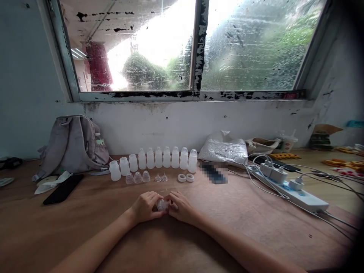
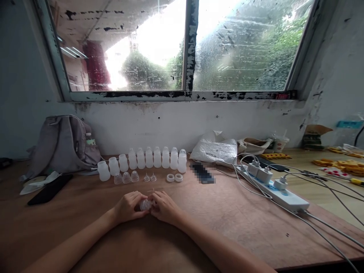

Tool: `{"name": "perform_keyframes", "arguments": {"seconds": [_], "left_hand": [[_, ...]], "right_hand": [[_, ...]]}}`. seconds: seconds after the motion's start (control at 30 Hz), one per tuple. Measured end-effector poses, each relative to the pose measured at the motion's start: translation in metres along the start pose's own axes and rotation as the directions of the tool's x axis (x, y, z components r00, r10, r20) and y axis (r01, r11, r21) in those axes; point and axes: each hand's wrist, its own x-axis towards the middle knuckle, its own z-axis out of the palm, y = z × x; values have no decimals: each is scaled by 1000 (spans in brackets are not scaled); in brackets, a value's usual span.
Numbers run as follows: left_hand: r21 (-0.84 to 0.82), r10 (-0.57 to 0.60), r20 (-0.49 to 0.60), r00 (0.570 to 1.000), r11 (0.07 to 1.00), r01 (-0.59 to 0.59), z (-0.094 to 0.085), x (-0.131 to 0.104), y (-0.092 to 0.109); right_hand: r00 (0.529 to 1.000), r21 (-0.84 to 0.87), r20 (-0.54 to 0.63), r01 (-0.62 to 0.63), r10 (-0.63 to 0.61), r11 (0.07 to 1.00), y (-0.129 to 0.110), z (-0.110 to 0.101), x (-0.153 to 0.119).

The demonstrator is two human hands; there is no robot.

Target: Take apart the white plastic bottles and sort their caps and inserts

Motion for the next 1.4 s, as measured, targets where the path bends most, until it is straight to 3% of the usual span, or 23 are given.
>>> {"name": "perform_keyframes", "arguments": {"seconds": [0.07,0.2,0.37,0.5,0.77,1.4], "left_hand": [[-15,-43,17,999,999,43,-3,-3,-8],[-39,-151,31,988,988,152,-8,-8,-23],[10,-194,57,979,981,194,-8,-8,-29],[39,-200,72,977,980,197,-5,-8,-28],[8,-226,61,972,974,226,-3,-9,-30],[-15,-228,47,972,973,229,-4,-8,-29]], "right_hand": [[1000,-20,-11,3,-3,1000,7,-3,-1],[988,-99,-122,-109,96,989,29,-7,5],[982,-297,-166,-136,89,945,63,-4,35],[970,-381,-156,-235,189,894,79,4,58],[954,-377,-121,-299,274,877,86,11,61],[971,-273,-91,-237,220,933,85,6,60]]}}
